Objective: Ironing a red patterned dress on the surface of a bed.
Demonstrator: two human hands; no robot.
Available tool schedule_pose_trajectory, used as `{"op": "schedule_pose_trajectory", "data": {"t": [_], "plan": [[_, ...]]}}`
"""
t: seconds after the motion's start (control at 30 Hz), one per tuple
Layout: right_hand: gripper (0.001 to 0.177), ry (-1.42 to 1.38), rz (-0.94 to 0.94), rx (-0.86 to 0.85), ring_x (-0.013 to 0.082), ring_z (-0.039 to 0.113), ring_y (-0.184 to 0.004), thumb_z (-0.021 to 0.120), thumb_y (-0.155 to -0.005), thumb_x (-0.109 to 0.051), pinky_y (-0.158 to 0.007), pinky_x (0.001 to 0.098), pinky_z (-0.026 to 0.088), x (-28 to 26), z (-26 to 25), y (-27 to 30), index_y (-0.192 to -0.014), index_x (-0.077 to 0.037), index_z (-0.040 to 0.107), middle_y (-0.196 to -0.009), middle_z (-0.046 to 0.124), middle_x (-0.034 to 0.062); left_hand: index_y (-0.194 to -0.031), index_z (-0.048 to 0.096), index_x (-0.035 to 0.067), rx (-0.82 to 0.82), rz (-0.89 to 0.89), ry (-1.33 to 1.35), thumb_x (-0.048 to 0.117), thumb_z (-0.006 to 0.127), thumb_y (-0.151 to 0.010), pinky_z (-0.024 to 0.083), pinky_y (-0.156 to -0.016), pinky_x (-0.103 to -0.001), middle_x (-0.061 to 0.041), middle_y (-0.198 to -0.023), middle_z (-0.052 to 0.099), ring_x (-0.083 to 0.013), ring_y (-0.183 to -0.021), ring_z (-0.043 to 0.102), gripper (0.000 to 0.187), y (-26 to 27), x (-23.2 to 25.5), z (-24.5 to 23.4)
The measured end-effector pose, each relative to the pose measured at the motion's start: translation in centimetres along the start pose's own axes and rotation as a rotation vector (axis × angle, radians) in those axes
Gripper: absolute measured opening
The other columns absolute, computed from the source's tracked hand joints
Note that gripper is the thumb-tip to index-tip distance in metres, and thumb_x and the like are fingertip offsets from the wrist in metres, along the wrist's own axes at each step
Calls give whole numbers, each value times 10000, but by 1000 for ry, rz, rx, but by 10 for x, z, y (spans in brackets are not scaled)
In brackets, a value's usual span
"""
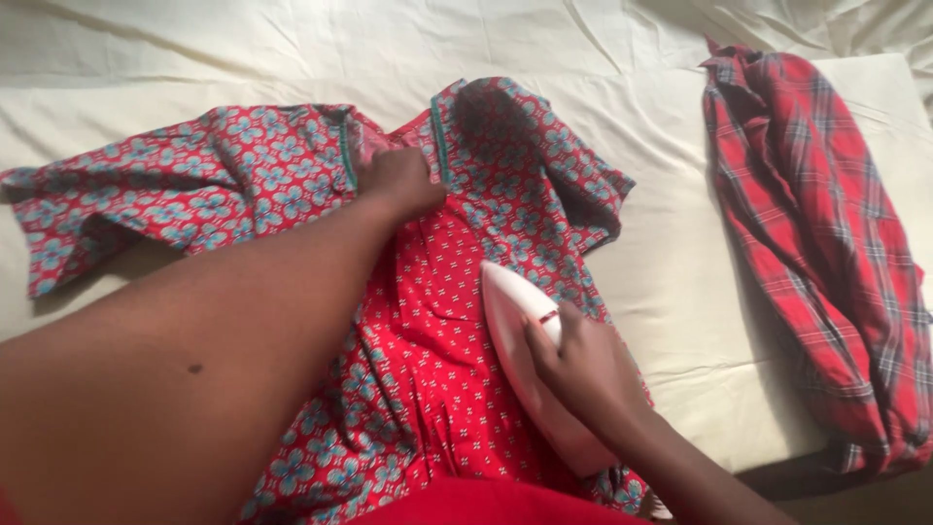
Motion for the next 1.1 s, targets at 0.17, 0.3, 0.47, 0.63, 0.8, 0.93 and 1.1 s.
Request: {"op": "schedule_pose_trajectory", "data": {"t": [0.17,0.3,0.47,0.63,0.8,0.93,1.1], "plan": [[487,-81,-72,105,498,686,-882,572,-931,-454,-793,581,527,-26,-12,-42,-1087,-8,686,-895,717,293,-1157,756,125,-129,-167,257,294,715,-864,501,-1064,-474,-142,-1319,685,-333,-1224,658,340,-16,-11,37],[512,-143,-23,44,444,736,-896,557,-929,-480,-828,538,549,-48,-24,-82,-1078,-7,683,-896,747,269,-1126,695,117,58,-203,336,273,714,-881,528,-942,-494,-153,-1201,697,-343,-1109,677,291,-19,-9,20],[484,-162,-140,148,471,688,-921,561,-913,-456,-808,560,527,-16,-22,-58,-1118,-45,716,-945,722,270,-948,757,158,386,460,442,113,719,-775,548,-868,-465,-115,-1070,707,-337,-1012,691,182,-6,89,-27],[545,-54,61,11,485,704,-863,575,-900,-489,-768,568,547,45,-18,8,-1114,3,668,-854,716,302,-1089,789,234,-94,1047,209,137,740,-822,572,-904,-431,-60,-1165,763,-288,-1058,729,288,18,227,40],[522,-75,128,-36,471,719,-828,585,-894,-476,-754,554,557,50,-25,14,-1076,8,664,-822,722,286,-1196,664,127,-279,699,-183,266,832,-768,558,-908,-456,-136,-1208,727,-334,-1114,694,481,2,229,87],[514,-85,128,-54,466,723,-804,589,-898,-479,-750,547,560,49,-24,13,-994,20,669,-804,720,281,-1488,425,78,-298,548,-283,416,935,-661,541,-960,-445,-165,-1281,665,-326,-1183,661,1028,-2,217,89],[518,-63,144,-57,468,720,-801,584,-908,-492,-751,552,558,49,-25,14,-973,16,666,-799,719,281,-1331,663,155,-86,594,14,228,653,-933,530,-993,-477,-166,-1313,684,-352,-1220,654,406,-36,238,78]]}}
Point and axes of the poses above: each hand's wrist, its own y-axis away from the middle knuckle, its own z-axis out of the palm, x = y × z, the point moved 10 cm from there along -y, towards the middle knuckle
